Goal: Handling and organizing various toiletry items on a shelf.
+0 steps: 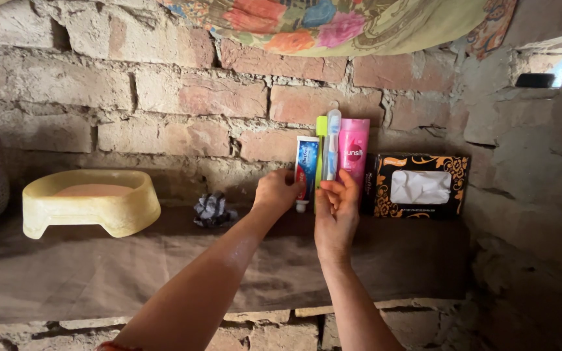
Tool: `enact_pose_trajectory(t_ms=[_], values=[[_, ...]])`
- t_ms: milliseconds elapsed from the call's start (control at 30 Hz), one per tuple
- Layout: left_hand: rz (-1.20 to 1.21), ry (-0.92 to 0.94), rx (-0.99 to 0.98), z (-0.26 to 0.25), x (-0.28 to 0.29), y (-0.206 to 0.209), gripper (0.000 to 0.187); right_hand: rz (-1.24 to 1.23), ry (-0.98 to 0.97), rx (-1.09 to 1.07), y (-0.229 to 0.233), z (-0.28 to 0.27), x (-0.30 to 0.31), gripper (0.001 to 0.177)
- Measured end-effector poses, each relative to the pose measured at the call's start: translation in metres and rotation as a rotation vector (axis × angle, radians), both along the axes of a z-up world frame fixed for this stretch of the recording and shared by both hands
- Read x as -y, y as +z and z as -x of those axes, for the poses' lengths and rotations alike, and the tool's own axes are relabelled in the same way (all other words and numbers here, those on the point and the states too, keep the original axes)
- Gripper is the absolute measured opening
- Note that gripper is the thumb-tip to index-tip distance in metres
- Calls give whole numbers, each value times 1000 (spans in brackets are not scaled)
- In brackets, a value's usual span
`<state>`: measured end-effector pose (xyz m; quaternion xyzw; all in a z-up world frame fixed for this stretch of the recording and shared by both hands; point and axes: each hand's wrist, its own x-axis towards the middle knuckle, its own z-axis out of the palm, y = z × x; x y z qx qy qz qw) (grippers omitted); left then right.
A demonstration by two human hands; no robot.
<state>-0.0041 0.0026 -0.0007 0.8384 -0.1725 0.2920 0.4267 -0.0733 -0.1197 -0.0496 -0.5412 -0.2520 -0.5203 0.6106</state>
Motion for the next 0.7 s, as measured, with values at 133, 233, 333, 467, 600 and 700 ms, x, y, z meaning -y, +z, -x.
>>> enact_pose_trajectory(t_ms=[133, 233, 333, 467, 600, 700], values=[[-27, 12, -65, 17, -6, 8, 41, -5, 8, 1, -1, -1, 0, 54], [-42, 29, -58, 37, -15, 12, 43, -14, 34, 17, -2, -3, 1, 54], [-25, 21, 45, 70, -31, 9, 51, -13, 35, 20, -2, -3, 0, 53], [-221, 96, 293, 132, -66, -1, 38, 74, -80, 29, 1, 8, -4, 50], [-513, 494, 621, 132, -109, -18, 48, 215, -290, 57, 5, 17, -11, 44], [-399, 325, 458, 119, -132, -38, 43, 235, -310, 100, 5, 15, -11, 40]])
